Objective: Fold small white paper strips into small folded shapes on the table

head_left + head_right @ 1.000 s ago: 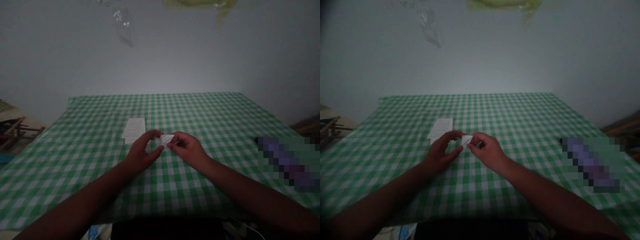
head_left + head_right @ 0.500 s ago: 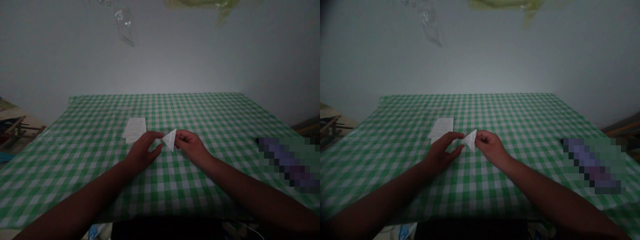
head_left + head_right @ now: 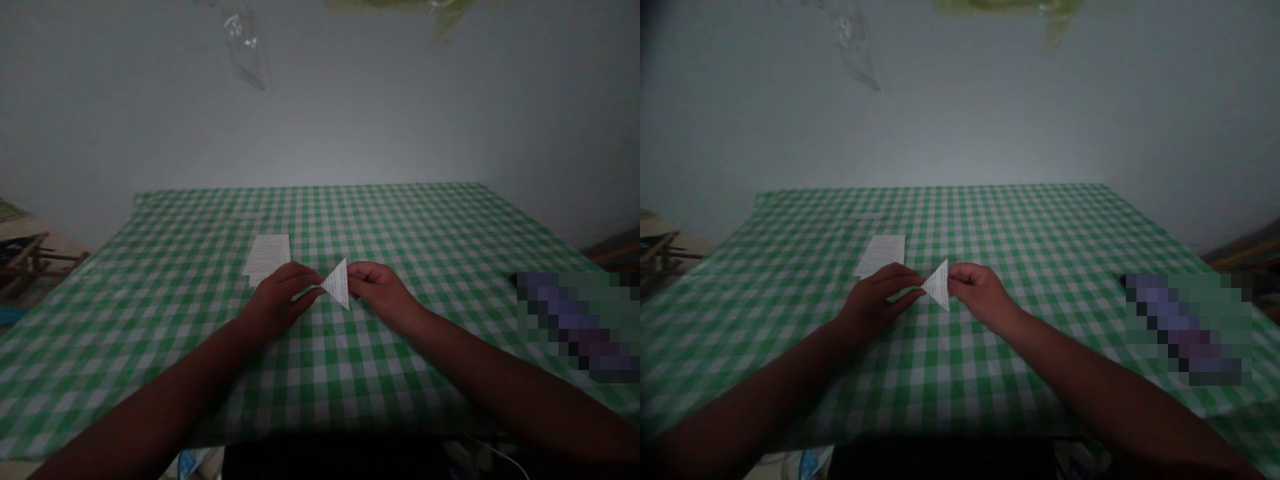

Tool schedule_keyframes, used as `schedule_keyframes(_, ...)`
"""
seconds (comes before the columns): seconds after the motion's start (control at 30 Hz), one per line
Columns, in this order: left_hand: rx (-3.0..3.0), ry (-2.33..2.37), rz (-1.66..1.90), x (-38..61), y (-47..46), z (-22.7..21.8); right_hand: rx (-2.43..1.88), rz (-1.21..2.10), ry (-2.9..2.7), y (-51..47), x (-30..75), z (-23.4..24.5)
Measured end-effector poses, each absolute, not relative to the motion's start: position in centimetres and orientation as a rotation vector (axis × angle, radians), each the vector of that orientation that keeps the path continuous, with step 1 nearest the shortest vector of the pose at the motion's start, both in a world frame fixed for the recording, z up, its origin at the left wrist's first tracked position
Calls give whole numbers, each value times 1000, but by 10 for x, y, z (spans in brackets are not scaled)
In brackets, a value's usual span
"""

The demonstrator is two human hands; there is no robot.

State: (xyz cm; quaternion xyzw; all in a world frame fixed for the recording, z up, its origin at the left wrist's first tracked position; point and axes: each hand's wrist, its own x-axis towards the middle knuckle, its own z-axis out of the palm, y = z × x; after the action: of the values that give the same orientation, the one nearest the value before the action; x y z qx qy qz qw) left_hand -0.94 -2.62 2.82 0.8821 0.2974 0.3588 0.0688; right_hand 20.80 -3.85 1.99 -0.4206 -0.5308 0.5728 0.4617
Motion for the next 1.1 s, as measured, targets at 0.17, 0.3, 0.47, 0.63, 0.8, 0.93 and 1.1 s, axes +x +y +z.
schedule_keyframes(0.17,2683,830,1132,-9,-26,28,-1030,1406,-1326,-38,208,17)
schedule_keyframes(0.3,2645,798,1137,-8,-28,29,-1045,1421,-1319,-38,208,18)
schedule_keyframes(0.47,2596,782,1122,-9,-27,29,-1066,1422,-1308,-38,207,19)
schedule_keyframes(0.63,2571,795,1114,-11,-25,27,-1062,1431,-1330,-37,207,16)
schedule_keyframes(0.8,2483,829,1109,-13,-22,26,-994,1417,-1331,-37,213,11)
schedule_keyframes(0.93,2415,883,1081,-15,-21,28,-797,1247,-1714,-41,224,18)
schedule_keyframes(1.1,2369,841,1036,-13,-24,31,-811,820,-2117,-45,226,29)
